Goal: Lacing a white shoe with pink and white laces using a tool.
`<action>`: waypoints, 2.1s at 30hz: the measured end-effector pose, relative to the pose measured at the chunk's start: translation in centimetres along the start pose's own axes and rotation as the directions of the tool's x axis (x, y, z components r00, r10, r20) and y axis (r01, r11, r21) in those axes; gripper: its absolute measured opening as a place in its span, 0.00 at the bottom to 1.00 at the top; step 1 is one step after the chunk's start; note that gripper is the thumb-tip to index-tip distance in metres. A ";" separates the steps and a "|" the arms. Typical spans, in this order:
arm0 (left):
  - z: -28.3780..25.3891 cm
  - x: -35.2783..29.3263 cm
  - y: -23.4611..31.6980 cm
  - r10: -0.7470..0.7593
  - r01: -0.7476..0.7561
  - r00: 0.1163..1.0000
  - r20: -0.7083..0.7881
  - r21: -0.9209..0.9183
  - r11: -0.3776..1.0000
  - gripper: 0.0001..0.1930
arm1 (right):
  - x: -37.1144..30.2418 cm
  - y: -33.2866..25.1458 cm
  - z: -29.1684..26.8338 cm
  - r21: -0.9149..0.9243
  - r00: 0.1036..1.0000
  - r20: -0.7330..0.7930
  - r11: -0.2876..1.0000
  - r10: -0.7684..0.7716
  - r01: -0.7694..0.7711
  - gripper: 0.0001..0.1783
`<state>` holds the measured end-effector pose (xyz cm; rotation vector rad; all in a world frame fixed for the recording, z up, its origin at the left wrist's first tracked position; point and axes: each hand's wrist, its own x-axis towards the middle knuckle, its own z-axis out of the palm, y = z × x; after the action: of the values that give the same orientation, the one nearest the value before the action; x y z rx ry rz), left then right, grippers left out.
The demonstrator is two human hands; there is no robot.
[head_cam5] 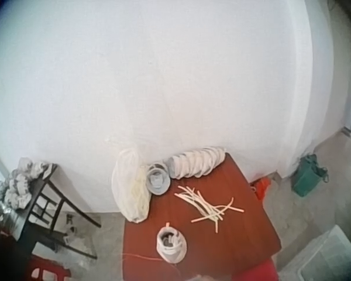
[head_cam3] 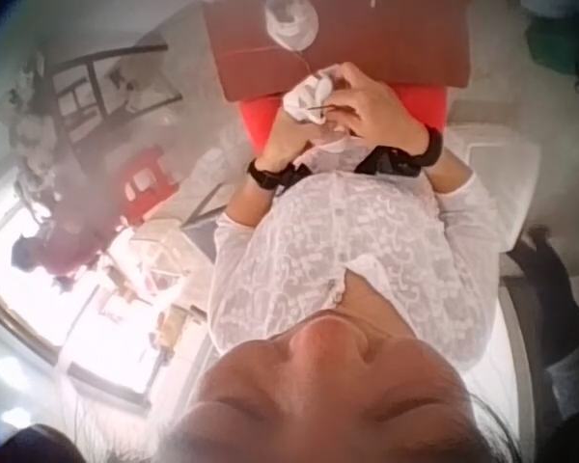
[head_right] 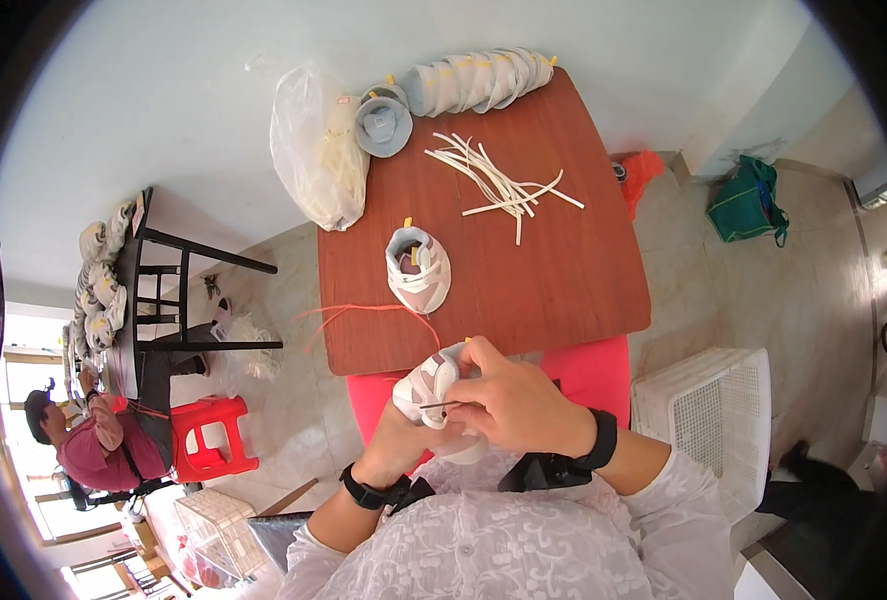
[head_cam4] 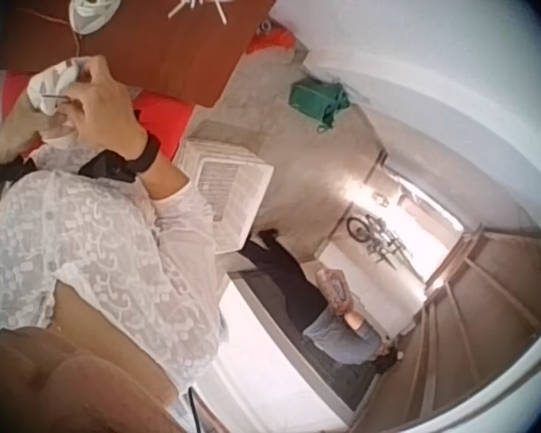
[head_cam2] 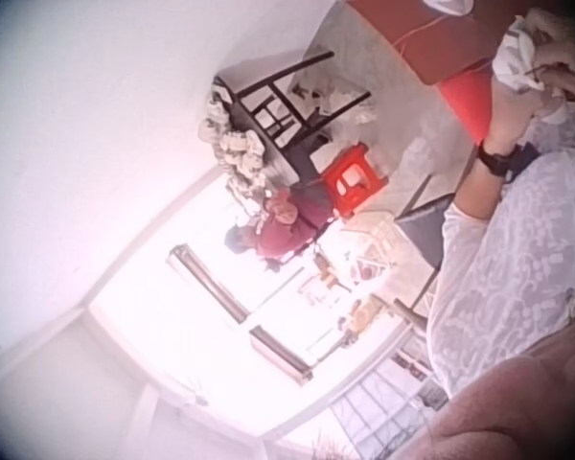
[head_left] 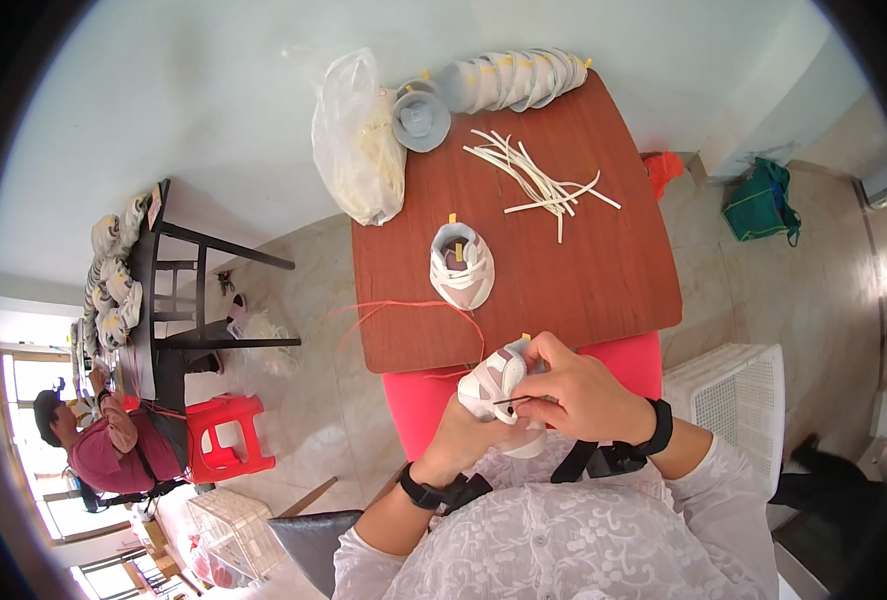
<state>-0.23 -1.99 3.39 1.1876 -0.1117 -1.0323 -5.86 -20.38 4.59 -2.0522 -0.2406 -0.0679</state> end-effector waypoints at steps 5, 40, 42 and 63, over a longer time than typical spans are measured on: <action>-1.0 0.1 0.1 -0.033 0.047 0.994 0.103 -0.136 0.990 0.29 | 0.2 1.1 -0.7 0.057 0.991 0.132 0.998 0.006 -0.013 0.07; -0.9 0.4 -0.4 -0.104 0.107 0.994 0.034 -0.122 0.987 0.27 | 1.3 1.6 0.2 0.112 0.978 0.209 0.994 -0.022 -0.002 0.09; -0.9 0.4 -0.5 -0.102 0.104 0.995 0.018 -0.121 0.987 0.27 | 1.4 1.6 0.2 0.102 0.971 0.236 0.995 -0.025 0.001 0.09; -2.0 -0.6 -1.9 0.025 -0.085 0.980 -0.199 -0.303 0.949 0.24 | -0.6 -0.6 4.0 0.209 0.931 -0.332 0.974 0.153 -0.085 0.07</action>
<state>-0.53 -0.12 1.30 0.9836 0.1648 -0.8441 -6.79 -16.71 3.12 -1.8209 0.0959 -0.3167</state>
